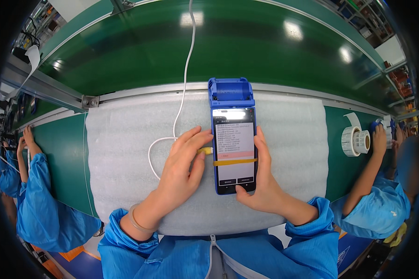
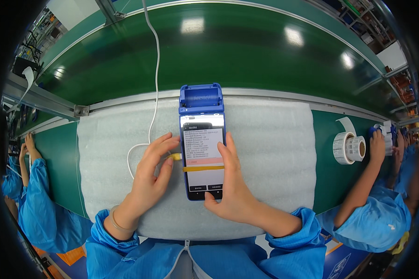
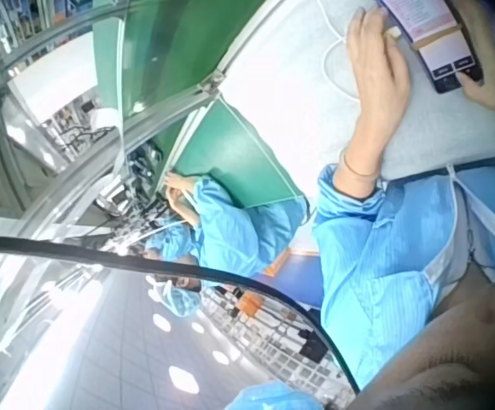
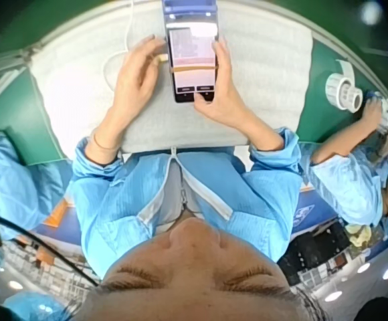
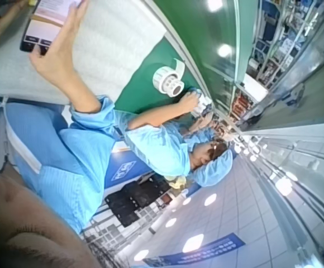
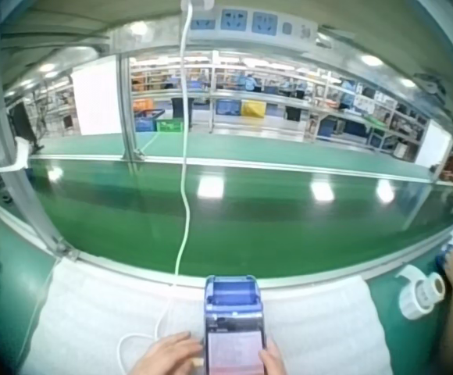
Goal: Testing electronic point-of-sale (POS) devices on an assembly line by connecting cables and interacting with the device software.
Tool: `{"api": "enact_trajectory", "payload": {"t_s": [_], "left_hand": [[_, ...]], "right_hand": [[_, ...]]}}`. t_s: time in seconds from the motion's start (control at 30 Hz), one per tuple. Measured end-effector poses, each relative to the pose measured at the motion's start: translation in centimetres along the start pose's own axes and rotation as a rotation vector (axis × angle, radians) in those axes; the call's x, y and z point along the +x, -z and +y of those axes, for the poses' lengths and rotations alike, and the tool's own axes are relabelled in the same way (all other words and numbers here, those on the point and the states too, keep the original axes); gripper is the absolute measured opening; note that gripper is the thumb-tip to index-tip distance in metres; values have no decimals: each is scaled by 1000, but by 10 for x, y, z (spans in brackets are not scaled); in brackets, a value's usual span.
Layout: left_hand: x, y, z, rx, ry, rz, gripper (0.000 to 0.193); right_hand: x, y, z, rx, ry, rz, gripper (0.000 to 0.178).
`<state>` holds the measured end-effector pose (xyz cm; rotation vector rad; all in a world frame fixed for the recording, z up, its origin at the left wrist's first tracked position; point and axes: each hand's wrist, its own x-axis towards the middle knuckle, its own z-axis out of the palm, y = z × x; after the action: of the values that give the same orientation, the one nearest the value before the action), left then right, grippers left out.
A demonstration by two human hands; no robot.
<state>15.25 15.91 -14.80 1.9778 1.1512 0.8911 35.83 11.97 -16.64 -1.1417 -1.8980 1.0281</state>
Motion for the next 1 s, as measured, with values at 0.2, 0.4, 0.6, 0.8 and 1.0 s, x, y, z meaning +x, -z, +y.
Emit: {"api": "enact_trajectory", "payload": {"t_s": [0.2,0.4,0.6,0.8,1.0], "left_hand": [[0,-1,-1,5,1,3,38],[0,0,-1,45,-22,1,38],[1,4,4,27,97,-45,31],[-3,-1,2,-71,236,-91,26],[2,2,-9,-74,270,-170,22]], "right_hand": [[2,-3,-4,-28,7,23,100],[2,-3,-1,271,-61,97,94],[4,5,5,555,-97,216,80],[10,11,2,792,-265,250,63],[22,17,6,1073,-479,246,45]]}}
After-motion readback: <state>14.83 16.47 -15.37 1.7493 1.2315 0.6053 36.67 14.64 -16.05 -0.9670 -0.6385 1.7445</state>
